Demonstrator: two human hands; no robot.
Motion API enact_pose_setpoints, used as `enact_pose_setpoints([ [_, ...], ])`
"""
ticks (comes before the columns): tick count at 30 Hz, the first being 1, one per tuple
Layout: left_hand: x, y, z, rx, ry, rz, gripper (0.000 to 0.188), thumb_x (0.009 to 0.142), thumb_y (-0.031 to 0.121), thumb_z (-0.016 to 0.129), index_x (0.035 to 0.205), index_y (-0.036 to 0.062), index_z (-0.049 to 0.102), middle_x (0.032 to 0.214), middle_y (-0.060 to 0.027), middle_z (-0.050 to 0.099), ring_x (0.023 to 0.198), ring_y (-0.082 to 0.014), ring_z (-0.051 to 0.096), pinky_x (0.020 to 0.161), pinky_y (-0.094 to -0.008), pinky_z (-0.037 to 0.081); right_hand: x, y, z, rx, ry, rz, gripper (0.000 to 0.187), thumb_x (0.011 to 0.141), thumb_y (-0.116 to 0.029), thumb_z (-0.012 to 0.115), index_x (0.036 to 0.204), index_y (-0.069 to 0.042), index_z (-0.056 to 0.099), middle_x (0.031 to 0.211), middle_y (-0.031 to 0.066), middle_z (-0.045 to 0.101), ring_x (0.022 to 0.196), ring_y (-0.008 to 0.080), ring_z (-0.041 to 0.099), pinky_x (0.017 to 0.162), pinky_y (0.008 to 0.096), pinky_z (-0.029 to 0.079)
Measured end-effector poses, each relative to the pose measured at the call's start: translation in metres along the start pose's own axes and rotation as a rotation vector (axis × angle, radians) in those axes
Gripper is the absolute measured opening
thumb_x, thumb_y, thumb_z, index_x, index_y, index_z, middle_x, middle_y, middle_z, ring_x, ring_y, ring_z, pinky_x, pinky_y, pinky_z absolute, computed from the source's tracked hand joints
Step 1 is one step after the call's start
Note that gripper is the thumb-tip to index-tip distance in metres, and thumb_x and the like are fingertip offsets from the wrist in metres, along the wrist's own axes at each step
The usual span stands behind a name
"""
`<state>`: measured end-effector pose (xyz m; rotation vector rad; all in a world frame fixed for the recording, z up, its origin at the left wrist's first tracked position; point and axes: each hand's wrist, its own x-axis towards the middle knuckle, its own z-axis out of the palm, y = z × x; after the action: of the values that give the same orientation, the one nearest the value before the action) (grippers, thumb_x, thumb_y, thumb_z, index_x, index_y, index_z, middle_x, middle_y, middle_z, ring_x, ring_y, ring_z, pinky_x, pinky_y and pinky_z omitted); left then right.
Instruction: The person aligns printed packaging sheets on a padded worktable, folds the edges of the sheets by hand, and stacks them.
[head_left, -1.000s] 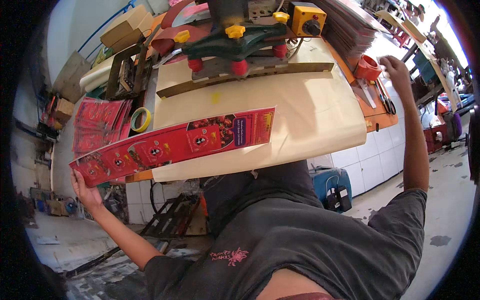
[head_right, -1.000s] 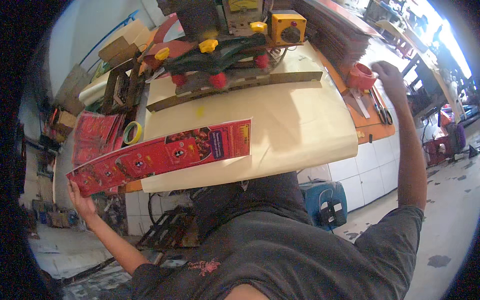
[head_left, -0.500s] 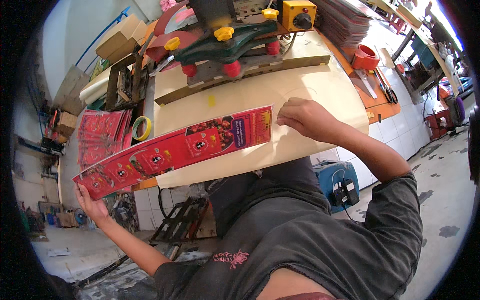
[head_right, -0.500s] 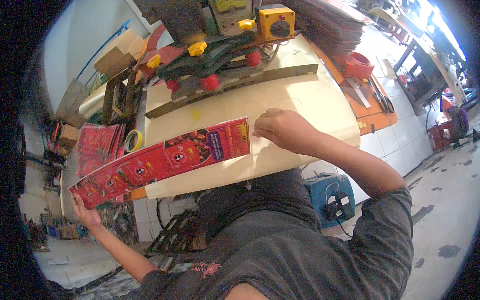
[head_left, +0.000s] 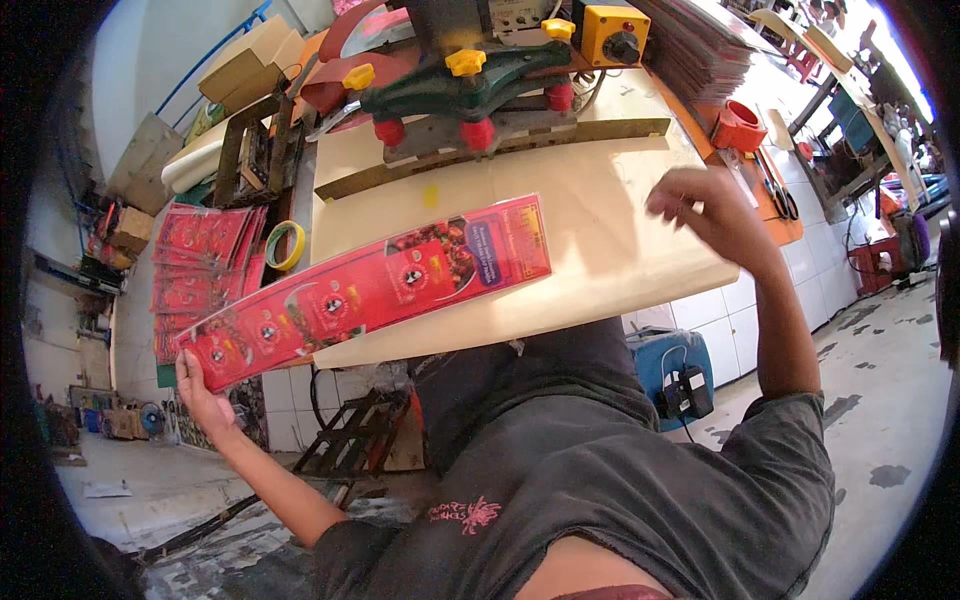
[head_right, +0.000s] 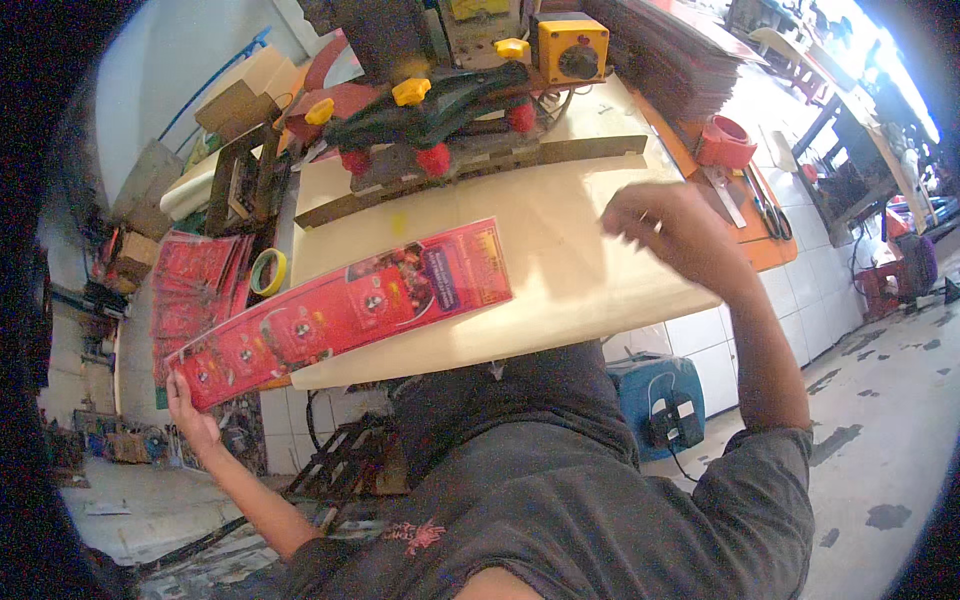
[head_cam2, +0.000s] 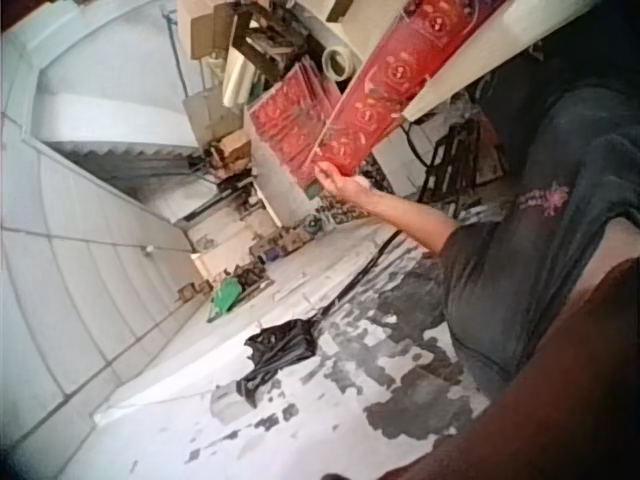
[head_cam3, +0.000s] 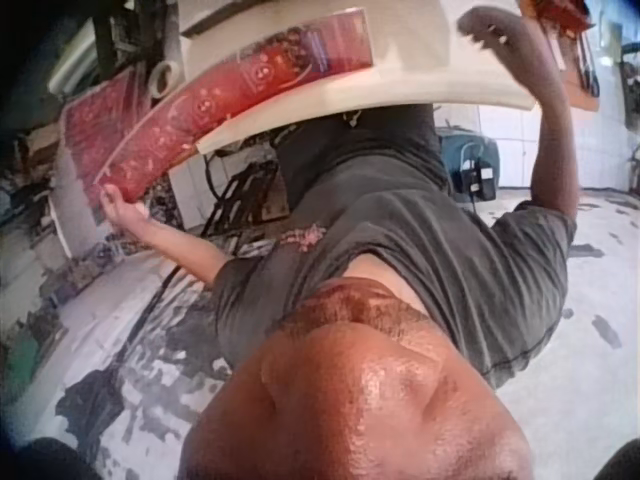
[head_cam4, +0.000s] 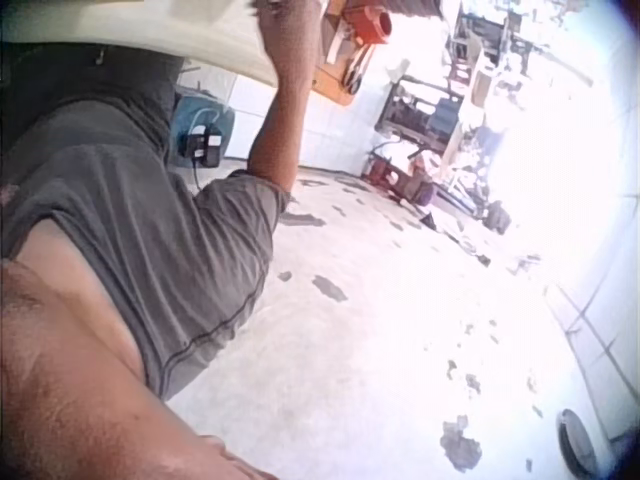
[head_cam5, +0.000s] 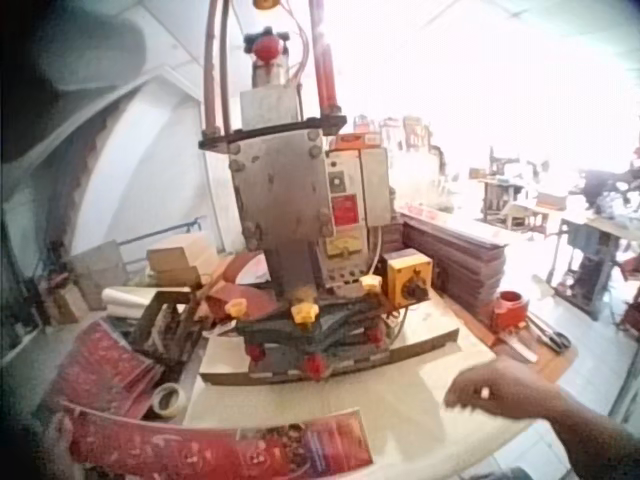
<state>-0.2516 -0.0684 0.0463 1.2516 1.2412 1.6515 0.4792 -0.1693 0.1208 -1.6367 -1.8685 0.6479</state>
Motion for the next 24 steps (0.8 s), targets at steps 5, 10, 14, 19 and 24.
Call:
enact_pose_setpoints([
  [5, -0.006, -0.016, 0.037, -0.036, 0.0, -0.078, 0.033, 0.104, 0.025, 0.064, 0.131, 0.0057, 0.06, 0.122, -0.0056, 0.067, 0.11, -0.0158, 0.065, 0.097, -0.0368, 0.054, -0.027, -0.068, 0.032, 0.546, -0.346, -0.497, 0.009, 0.096, -0.008, 0.068, 0.092, -0.001, 0.071, 0.101, 0.0141, 0.075, 0.099, 0.0304, 0.074, 0.088, 0.0401, 0.058],
  [10, -0.008, -0.022, 0.067, -0.076, -0.024, -0.095, 0.025, 0.104, 0.023, 0.064, 0.122, 0.0061, 0.061, 0.116, -0.0038, 0.068, 0.105, -0.0144, 0.065, 0.093, -0.0361, 0.055, -0.028, -0.089, 0.052, 0.591, -0.623, -0.668, 0.032, 0.096, -0.011, 0.069, 0.127, -0.003, 0.068, 0.128, 0.0136, 0.07, 0.116, 0.0328, 0.069, 0.099, 0.0418, 0.055],
  [14, -0.016, -0.027, 0.09, -0.126, -0.041, -0.085, 0.02, 0.104, 0.022, 0.063, 0.117, 0.0066, 0.061, 0.113, -0.0032, 0.068, 0.101, -0.0128, 0.066, 0.091, -0.0333, 0.055, -0.017, -0.068, 0.065, 0.04, -0.047, -0.405, 0.038, 0.091, -0.009, 0.072, 0.129, -0.008, 0.067, 0.123, 0.0122, 0.072, 0.109, 0.0321, 0.07, 0.092, 0.0407, 0.057],
  [19, -0.029, -0.034, 0.102, -0.158, -0.033, -0.098, 0.018, 0.105, 0.021, 0.062, 0.115, 0.0063, 0.061, 0.11, -0.0035, 0.069, 0.099, -0.0123, 0.066, 0.09, -0.0325, 0.056, 0.004, -0.026, 0.077, 0.056, 0.421, 0.015, 0.027, 0.096, -0.019, 0.071, 0.116, 0.0, 0.07, 0.11, 0.0149, 0.073, 0.094, 0.0243, 0.072, 0.074, 0.0342, 0.058],
  [24, -0.035, -0.035, 0.118, -0.142, -0.046, -0.099, 0.016, 0.106, 0.021, 0.06, 0.111, 0.0065, 0.061, 0.108, -0.0033, 0.069, 0.097, -0.0121, 0.067, 0.088, -0.0329, 0.056, 0.014, 0.038, 0.099, 0.103, 0.489, 0.221, 0.042, 0.096, -0.031, 0.072, 0.119, 0.004, 0.067, 0.105, 0.0179, 0.073, 0.09, 0.0232, 0.07, 0.076, 0.035, 0.056],
])
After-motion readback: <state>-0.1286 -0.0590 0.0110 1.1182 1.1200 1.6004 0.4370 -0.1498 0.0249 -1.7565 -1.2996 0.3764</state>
